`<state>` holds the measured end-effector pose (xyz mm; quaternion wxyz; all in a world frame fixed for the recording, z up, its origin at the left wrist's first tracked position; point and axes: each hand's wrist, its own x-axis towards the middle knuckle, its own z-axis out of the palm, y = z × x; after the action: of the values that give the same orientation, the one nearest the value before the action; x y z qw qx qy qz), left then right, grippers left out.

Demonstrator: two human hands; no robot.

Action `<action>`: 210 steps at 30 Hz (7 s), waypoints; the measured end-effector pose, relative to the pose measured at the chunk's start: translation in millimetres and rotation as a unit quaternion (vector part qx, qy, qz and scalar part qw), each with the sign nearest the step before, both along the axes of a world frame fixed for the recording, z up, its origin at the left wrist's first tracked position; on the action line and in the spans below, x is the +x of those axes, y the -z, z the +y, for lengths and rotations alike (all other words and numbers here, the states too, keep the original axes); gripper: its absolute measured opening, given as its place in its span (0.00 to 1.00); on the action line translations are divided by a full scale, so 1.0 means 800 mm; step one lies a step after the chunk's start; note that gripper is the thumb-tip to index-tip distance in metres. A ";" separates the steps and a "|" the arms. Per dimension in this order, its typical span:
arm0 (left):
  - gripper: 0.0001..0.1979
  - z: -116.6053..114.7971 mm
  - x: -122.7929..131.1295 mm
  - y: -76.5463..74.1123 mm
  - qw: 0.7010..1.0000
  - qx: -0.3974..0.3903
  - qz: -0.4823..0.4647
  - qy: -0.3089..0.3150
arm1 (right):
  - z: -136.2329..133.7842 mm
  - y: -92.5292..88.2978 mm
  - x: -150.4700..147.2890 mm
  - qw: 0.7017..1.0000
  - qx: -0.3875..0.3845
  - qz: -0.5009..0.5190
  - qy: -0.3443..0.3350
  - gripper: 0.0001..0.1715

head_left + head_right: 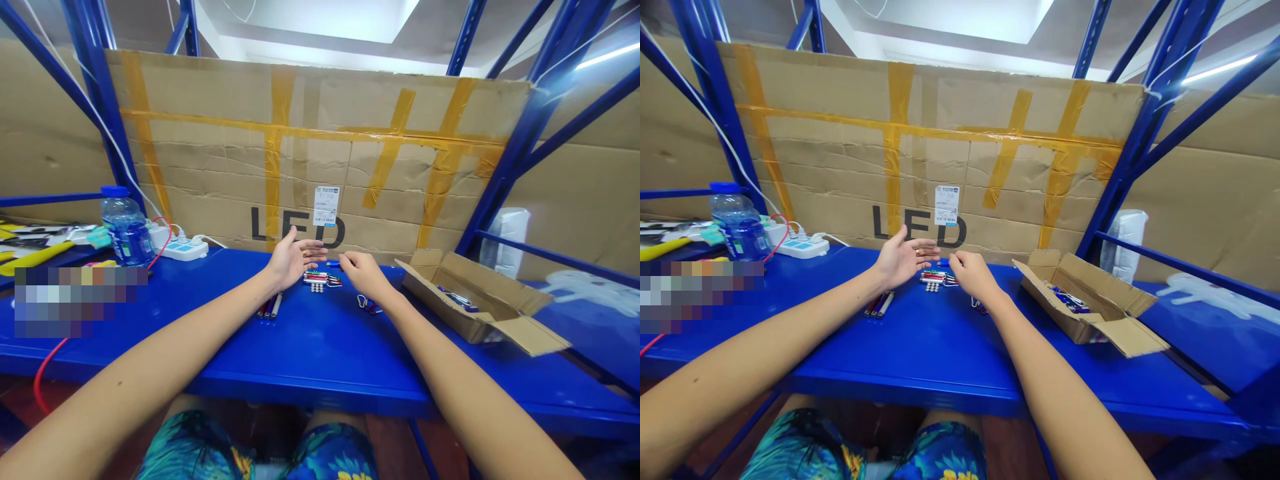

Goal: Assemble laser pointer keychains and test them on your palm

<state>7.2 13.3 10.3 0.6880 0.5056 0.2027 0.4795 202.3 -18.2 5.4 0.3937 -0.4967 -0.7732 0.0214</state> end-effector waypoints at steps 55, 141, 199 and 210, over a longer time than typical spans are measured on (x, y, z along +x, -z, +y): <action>0.36 -0.002 0.000 -0.001 1.000 0.000 0.010 0.012 | 0.000 -0.004 0.003 1.000 0.009 0.009 0.003 0.21; 0.35 -0.003 0.002 0.002 0.999 0.000 0.025 0.034 | -0.001 -0.004 0.001 0.999 -0.012 0.044 -0.005 0.26; 0.06 0.044 -0.016 0.029 0.776 0.446 0.407 -0.183 | 0.052 0.025 0.037 0.993 -0.090 0.071 -0.025 0.05; 0.06 0.082 -0.017 0.033 0.748 0.410 0.480 -0.205 | 0.068 0.032 0.012 0.998 -0.045 -0.023 0.046 0.09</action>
<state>-6.1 79.1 -15.7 0.1115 0.8486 0.3894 0.3402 211.5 36.3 -20.6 0.3531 -0.5493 -0.7569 0.0268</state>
